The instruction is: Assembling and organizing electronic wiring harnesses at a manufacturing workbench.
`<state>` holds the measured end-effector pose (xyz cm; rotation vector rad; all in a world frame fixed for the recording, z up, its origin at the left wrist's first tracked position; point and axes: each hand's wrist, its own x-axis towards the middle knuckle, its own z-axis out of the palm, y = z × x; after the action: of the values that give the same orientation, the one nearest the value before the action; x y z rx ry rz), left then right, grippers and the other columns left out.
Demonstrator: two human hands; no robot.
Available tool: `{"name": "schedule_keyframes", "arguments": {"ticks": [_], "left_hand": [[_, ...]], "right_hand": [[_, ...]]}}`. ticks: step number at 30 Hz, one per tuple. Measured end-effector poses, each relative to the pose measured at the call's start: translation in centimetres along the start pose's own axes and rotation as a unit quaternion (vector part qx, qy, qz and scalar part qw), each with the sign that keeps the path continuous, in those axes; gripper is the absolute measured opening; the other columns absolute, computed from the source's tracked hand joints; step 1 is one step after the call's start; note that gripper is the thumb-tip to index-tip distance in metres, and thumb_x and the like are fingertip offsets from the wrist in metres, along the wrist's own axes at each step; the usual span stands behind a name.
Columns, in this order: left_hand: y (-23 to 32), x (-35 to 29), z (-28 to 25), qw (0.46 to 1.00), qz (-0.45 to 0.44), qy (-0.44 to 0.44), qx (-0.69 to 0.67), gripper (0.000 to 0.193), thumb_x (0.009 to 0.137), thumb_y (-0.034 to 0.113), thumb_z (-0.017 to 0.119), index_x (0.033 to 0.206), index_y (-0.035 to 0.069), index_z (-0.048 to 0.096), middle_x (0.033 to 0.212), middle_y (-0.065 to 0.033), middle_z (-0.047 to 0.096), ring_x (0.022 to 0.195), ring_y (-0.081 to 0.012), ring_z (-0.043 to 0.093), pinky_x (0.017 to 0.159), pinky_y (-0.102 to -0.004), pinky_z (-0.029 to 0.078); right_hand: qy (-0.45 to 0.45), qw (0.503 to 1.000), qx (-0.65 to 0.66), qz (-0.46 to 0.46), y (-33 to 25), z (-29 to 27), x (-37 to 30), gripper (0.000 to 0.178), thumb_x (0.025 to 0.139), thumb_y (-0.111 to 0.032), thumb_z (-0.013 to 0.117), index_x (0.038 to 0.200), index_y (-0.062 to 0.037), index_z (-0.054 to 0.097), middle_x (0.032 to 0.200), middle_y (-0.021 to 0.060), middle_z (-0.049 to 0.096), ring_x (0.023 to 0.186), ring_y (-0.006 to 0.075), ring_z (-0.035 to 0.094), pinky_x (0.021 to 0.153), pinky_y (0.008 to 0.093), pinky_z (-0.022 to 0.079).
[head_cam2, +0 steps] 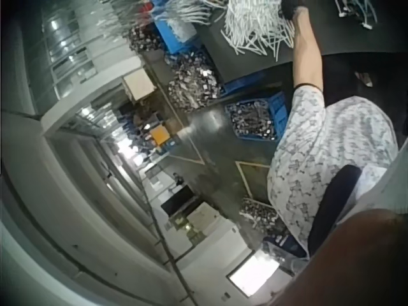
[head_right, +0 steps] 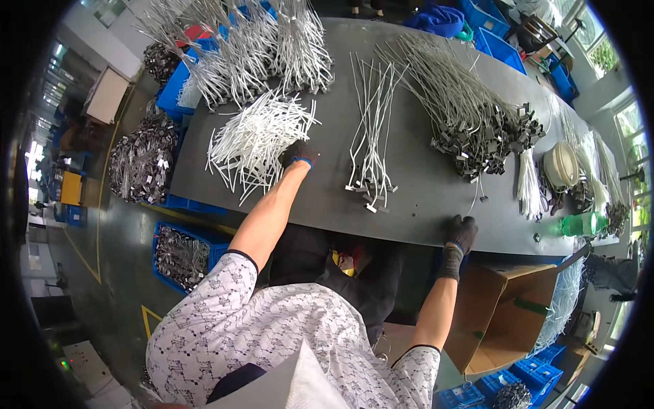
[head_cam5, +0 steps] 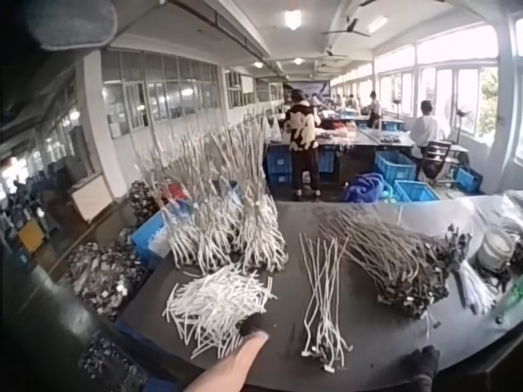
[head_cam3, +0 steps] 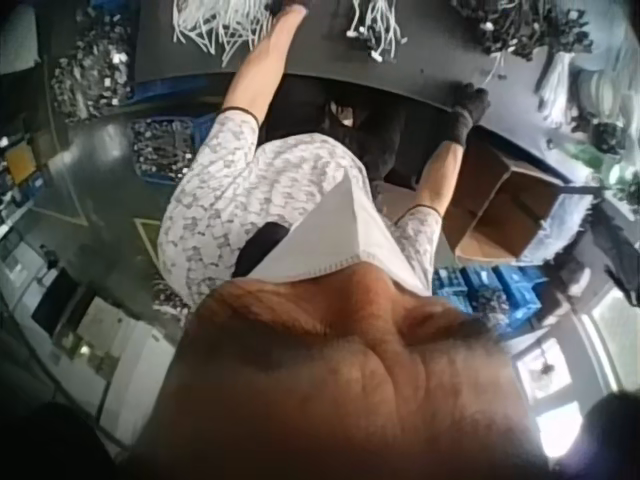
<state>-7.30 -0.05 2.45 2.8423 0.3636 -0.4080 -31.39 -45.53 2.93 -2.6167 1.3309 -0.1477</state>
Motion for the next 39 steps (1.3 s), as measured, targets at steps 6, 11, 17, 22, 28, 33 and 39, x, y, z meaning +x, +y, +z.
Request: {"name": "schedule_keyframes", "arguments": {"ticks": [6,11,17,22,28,33,39], "left_hand": [[-1.0,-1.4,0.2,0.996,-0.044,-0.036,-0.064,0.038,0.085,0.035,0.064,0.113,0.011,0.073,0.123,-0.0171,0.068,0.114,-0.035,0.066,0.093,-0.0478,0.054],[-0.6,-1.6,1.3,0.997,-0.012,-0.054,-0.061,0.04,0.081,0.039,0.066,0.106,0.009,0.075,0.116,-0.0182,0.07,0.111,-0.0338,0.067,0.092,-0.0423,0.055],[-4.6,-1.8,5.7,0.792,-0.139,-0.167,-0.571,0.014,0.081,0.018,0.074,0.078,0.008,0.065,0.073,-0.0055,0.067,0.065,-0.015,0.065,0.053,-0.03,0.051],[-3.1,-8.1,6.9,0.524,-0.083,-0.32,-0.785,0.009,0.09,0.015,0.068,0.084,0.009,0.067,0.072,-0.0036,0.064,0.06,-0.0131,0.06,0.053,-0.027,0.05],[10.3,-17.9,1.7,0.451,0.016,-0.353,-0.819,0.007,0.094,0.008,0.064,0.099,0.003,0.062,0.093,-0.0121,0.069,0.084,-0.0236,0.071,0.076,-0.0392,0.062],[12.7,-18.2,-4.2,0.465,0.036,-0.151,-0.871,0.01,0.095,0.011,0.065,0.1,0.004,0.06,0.089,-0.0104,0.07,0.075,-0.0245,0.071,0.07,-0.0411,0.062],[11.1,-18.0,-5.6,0.566,0.126,0.036,-0.814,0.016,0.097,0.016,0.063,0.096,0.0,0.061,0.082,-0.0087,0.069,0.07,-0.017,0.07,0.064,-0.0308,0.058]], "right_hand": [[-0.066,0.946,0.133,-0.289,7.1,2.0,-3.6,0.023,0.09,-0.02,0.063,0.093,0.0022,0.065,0.085,0.0219,0.067,0.067,0.0391,0.062,0.066,0.0442,0.05],[0.004,0.991,0.13,-0.037,14.4,3.2,-15.7,0.023,0.092,-0.016,0.058,0.11,-0.0017,0.06,0.099,0.0246,0.068,0.096,0.0447,0.064,0.074,0.0488,0.05],[-0.328,0.873,0.149,-0.328,32.2,7.9,-30.7,0.029,0.089,-0.021,0.06,0.113,-0.0046,0.059,0.101,0.0237,0.068,0.099,0.0445,0.064,0.083,0.0502,0.051],[-0.308,0.943,0.057,-0.111,29.4,8.4,-34.8,0.028,0.093,-0.019,0.052,0.113,-0.0043,0.064,0.106,0.027,0.066,0.102,0.043,0.064,0.09,0.0477,0.051],[-0.205,0.95,0.018,-0.237,11.3,1.3,-26.3,0.023,0.091,-0.017,0.055,0.107,-0.0033,0.064,0.098,0.0239,0.069,0.094,0.0444,0.067,0.078,0.0495,0.055],[-0.199,0.953,-0.013,-0.227,9.5,0.4,-24.0,0.023,0.087,-0.021,0.061,0.103,-0.0047,0.065,0.1,0.0235,0.07,0.095,0.0438,0.067,0.078,0.0493,0.055],[-0.289,0.938,-0.056,-0.184,13.8,2.5,-25.6,0.024,0.09,-0.024,0.058,0.103,-0.0058,0.066,0.097,0.0226,0.071,0.093,0.0439,0.068,0.076,0.0511,0.055]]}}
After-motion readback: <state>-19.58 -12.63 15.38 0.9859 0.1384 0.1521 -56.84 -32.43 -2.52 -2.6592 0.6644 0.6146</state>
